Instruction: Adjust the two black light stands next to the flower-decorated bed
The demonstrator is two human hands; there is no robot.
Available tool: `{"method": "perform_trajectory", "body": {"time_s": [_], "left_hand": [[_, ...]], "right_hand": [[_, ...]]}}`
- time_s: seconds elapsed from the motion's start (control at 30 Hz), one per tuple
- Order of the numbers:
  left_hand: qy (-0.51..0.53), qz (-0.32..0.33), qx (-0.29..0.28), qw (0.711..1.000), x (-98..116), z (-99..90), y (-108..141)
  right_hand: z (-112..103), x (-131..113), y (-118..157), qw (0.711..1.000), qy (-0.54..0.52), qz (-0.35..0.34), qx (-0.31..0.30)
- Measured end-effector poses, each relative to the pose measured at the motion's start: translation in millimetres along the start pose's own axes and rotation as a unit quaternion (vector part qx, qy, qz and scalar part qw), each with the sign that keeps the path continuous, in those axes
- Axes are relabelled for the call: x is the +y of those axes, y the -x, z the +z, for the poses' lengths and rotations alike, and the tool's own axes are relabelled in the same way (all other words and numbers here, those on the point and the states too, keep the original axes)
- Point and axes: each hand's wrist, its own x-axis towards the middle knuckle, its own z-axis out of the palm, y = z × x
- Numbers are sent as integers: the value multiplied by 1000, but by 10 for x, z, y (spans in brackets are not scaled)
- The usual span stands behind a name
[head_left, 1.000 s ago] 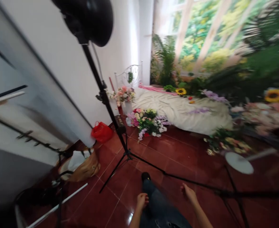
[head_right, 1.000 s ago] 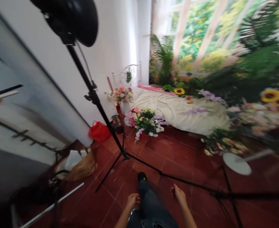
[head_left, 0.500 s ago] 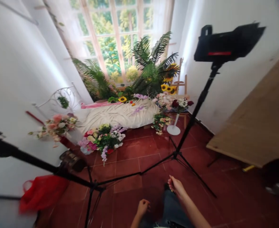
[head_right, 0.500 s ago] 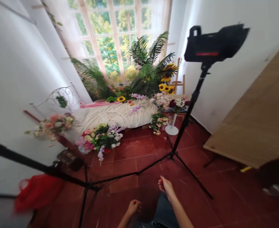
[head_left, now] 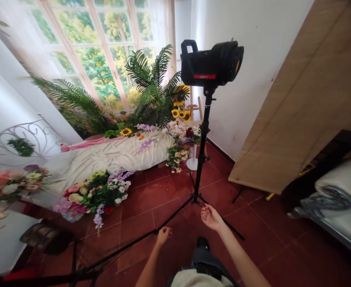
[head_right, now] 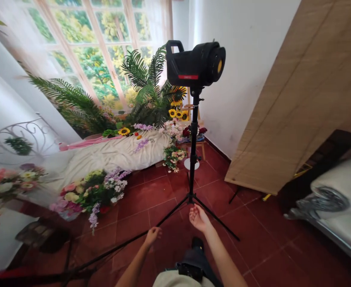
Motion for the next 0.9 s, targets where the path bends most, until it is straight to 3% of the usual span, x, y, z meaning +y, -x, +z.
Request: {"method": "perform_trajectory", "body": {"time_s": [0.13,0.27,0.4,0.5,0.6,0.67,0.77,0.9], "left_hand": [[82,158,-29,984,988,446,-324],[122,276,-75,950,2109,905,-545],[166,389,-74,903,3129,1396,-706],[212,432,-68,874,3741,1769,-788],[213,451,-59,865,4171,2098,-833],[192,447,-42,873,4342,2252,-857],[158,408,-5,899,4455,2381,-918],[164,354,58,919,4479,2482,-1025]], "right_hand": [[287,-807,-198,995,-30,2,-96],[718,-1506,-412,987,-1,-13,-162],[1153,-2030,-607,977,34,-15,-210],[1346,-2277,-745,973,48,-5,-225],[1399,-2423,-857,970,68,17,-233],[1384,-2484,-913,967,67,31,-243],[1345,-2556,-966,967,36,56,-248],[1341,-2677,-993,972,-5,108,-207]]}}
